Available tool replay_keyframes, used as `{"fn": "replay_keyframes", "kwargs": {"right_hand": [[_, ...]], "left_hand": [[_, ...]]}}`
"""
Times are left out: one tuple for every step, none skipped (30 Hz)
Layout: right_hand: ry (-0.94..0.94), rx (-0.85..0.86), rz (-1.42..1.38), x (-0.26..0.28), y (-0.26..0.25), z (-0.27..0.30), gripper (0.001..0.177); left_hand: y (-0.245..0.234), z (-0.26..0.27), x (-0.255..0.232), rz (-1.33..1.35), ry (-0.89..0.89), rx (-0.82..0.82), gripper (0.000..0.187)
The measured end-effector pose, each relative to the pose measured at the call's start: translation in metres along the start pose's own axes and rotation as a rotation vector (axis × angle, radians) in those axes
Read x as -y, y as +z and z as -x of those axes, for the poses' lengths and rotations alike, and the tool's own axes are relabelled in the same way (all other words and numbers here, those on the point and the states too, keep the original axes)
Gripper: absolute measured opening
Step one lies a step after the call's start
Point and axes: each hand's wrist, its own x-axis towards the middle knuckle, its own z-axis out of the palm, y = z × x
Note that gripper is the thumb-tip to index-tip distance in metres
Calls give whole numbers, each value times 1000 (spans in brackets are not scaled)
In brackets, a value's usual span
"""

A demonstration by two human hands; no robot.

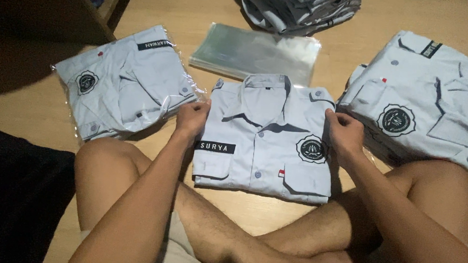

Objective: The person folds a light blue shirt and places it into a clear plastic bag. They then seal the bag and set it aside. The person repeats this process with another shirt.

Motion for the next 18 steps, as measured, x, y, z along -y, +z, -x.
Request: {"fn": "replay_keyframes", "kwargs": {"right_hand": [[7,-3,1,3,0,-3,45],[-8,-35,57,5,1,-7,37],[-21,-65,115,7,2,-11,29],[-12,-66,118,0,3,-12,29],[-35,-75,93,-2,6,-16,29],[-59,-84,67,-4,9,-20,29],[-57,-83,68,-4,11,-21,29],[-34,-112,53,-4,13,-22,31],[-6,-138,41,-6,14,-21,33],[0,-134,44,-14,17,-22,33],[22,-159,41,-19,19,-25,36],[45,-184,38,-25,21,-28,40],[43,-188,34,-16,21,-21,40],[47,-183,-6,-8,22,-15,43],[55,-176,-39,-3,22,-5,46],[57,-176,-37,-1,22,-3,46],[44,-114,-53,2,21,0,55],[31,-52,-70,6,21,4,65]], "left_hand": [[-2,1,-9,-3,-1,7,46],[-3,2,-17,49,-61,-10,46],[-4,4,-24,100,-124,-26,45],[4,-1,-22,97,-129,-19,45],[9,-9,-22,147,-185,-22,42],[13,-16,-22,198,-240,-26,40],[12,-17,-24,198,-242,-26,40],[11,-19,-26,245,-265,-13,38],[10,-20,-26,291,-292,1,37],[9,-15,-24,289,-300,3,37],[7,-12,-25,280,-253,-21,33],[6,-8,-25,271,-207,-45,29],[4,-9,-24,270,-201,-45,29],[2,-11,-22,275,-163,-49,33],[1,-9,-16,280,-133,-50,36],[3,-15,-10,280,-135,-47,36],[5,-21,-5,299,-123,-24,39],[5,-27,0,318,-111,0,43]]}}
